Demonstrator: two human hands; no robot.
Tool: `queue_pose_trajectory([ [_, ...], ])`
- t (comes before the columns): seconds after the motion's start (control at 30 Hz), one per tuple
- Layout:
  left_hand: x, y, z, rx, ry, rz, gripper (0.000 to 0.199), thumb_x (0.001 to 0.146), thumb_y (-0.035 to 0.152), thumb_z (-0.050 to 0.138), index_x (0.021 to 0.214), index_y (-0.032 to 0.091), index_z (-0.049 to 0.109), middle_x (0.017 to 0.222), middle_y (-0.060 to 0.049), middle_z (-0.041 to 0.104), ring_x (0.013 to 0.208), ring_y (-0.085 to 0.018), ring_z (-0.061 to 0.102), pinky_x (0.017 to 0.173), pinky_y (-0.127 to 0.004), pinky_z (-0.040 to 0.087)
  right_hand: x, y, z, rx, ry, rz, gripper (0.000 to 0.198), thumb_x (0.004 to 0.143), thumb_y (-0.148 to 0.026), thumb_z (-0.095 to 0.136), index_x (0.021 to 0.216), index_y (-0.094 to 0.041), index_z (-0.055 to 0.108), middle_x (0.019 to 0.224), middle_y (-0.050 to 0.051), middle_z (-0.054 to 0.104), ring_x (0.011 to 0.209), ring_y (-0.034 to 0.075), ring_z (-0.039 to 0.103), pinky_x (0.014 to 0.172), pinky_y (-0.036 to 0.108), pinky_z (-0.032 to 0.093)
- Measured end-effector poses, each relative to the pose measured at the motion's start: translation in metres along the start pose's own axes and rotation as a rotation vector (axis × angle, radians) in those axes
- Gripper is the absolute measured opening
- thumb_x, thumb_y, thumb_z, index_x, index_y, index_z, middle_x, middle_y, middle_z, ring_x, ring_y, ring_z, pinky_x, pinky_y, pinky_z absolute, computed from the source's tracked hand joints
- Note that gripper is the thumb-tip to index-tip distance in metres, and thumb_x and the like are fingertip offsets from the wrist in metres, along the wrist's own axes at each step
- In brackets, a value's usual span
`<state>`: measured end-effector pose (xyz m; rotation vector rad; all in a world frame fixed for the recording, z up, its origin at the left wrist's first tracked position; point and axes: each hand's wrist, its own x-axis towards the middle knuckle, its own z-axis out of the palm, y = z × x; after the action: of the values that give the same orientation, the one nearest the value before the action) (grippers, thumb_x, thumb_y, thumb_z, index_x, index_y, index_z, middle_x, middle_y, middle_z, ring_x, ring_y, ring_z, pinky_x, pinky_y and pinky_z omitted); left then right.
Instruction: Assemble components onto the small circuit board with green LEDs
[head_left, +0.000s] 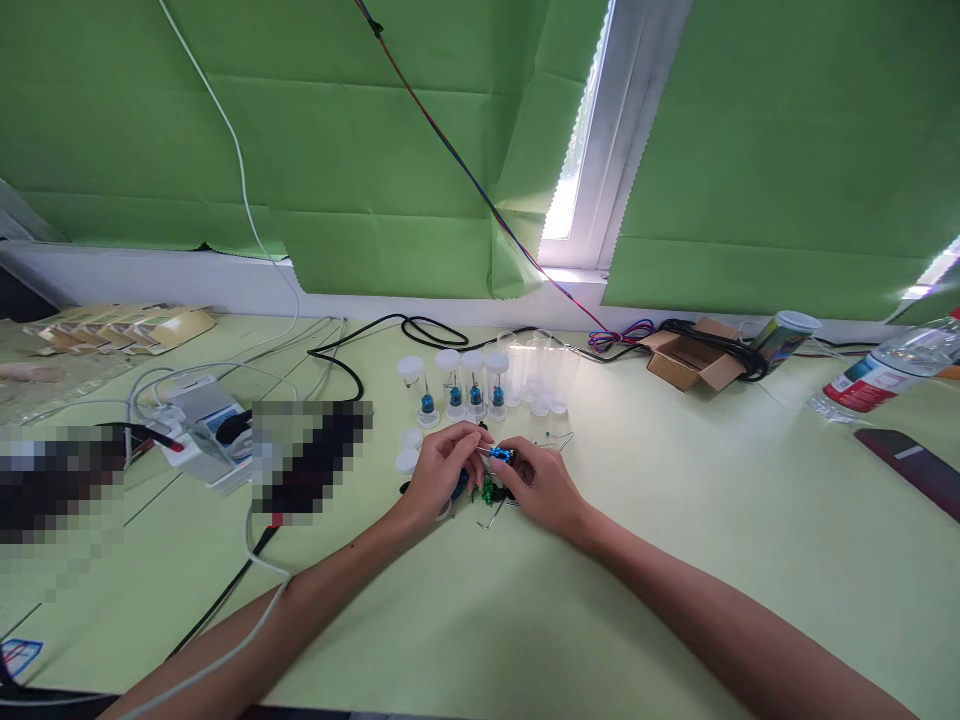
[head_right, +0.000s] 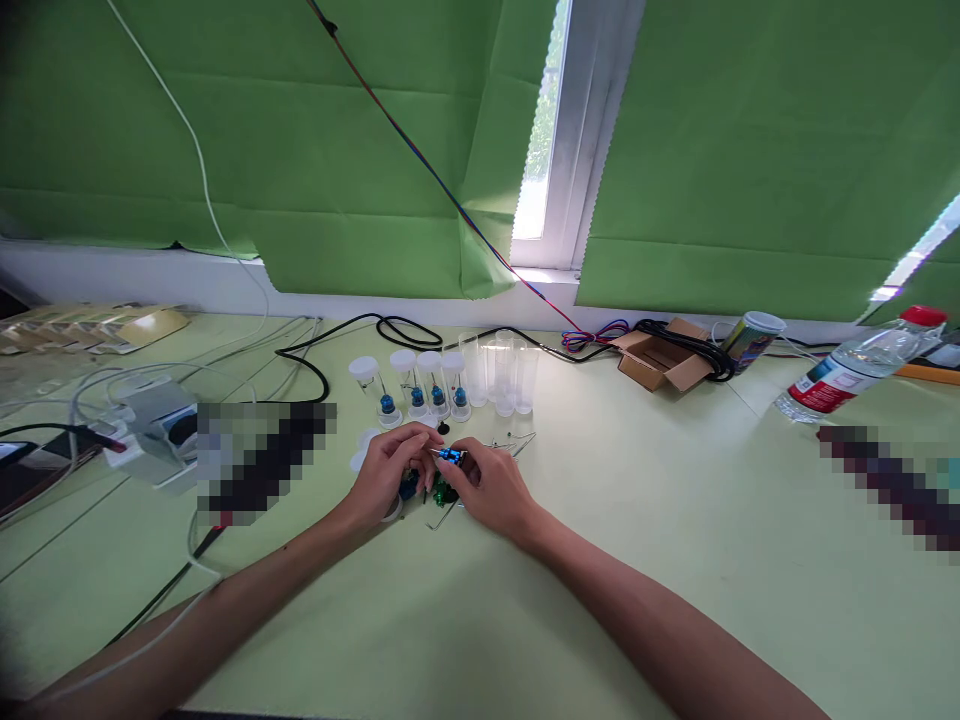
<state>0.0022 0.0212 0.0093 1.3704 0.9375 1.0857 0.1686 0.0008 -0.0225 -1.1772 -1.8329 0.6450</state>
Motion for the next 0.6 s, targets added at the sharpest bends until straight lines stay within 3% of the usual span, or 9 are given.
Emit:
queue_pose_trajectory([
  [0.6,0.0008,-0.0031,-0.0010,0.005,0.002,-0.003,0.023,0.085,0.038,0.057,0.080,0.016,0.063,0.059,0.000,0.061,0.041,-0.012,0.057,0.039,-0.022,0.042,0.0015,-0.0012,-0.0010,0.001,-0.052,-0.009,0.038,0.100,-0.037,0.040,0.081,-0.018,0.066,0.062,0.000,0.061,0.055,0.011,0.048,0.059,0.023,0.038],
])
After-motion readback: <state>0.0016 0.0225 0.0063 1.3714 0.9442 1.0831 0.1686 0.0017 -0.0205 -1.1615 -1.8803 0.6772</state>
